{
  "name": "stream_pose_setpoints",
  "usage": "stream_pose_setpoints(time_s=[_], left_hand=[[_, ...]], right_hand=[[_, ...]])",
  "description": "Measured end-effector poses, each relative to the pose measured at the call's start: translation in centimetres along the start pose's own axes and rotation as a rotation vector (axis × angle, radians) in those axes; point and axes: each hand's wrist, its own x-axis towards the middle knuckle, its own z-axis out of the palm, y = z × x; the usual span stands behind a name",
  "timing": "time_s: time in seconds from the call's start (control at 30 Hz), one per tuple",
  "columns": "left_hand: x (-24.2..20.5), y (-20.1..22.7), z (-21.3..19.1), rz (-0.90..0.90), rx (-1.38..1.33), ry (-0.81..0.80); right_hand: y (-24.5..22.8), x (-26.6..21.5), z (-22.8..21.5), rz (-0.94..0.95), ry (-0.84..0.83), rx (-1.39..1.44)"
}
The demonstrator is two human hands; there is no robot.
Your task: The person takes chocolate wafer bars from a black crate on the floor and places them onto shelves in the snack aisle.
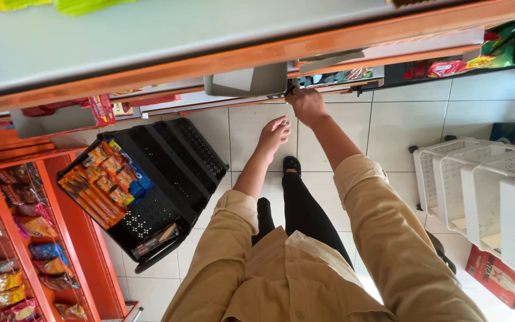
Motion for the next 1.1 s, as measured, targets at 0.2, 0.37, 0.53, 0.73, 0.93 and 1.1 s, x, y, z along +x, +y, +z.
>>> stream_pose_setpoints(time_s=[0.2, 0.37, 0.53, 0.73, 0.93, 1.1], left_hand=[[-1.4, -0.3, -0.7, -0.076, -0.051, 0.038], [-3.5, -0.1, -2.0, -0.081, -0.085, 0.057], [-8.1, 2.2, -3.1, -0.057, -0.082, 0.042], [-15.8, 5.5, -3.9, 0.091, -0.04, -0.109], [-20.6, 5.1, -6.8, 0.459, -0.022, -0.24], [-31.0, 12.2, -10.7, 0.696, -0.014, -0.071]], right_hand=[[0.7, 0.8, -1.1, -0.056, 0.121, 0.058], [-0.2, 0.8, -9.3, 0.048, 0.23, 0.151], [-2.7, -0.9, -20.8, 0.191, 0.404, 0.509], [-7.9, -5.5, -31.5, 0.55, 0.438, 1.042], [-12.3, -8.2, -35.2, 0.817, 0.533, 1.413], [-17.2, -8.7, -36.0, 0.855, 0.559, 1.654]])
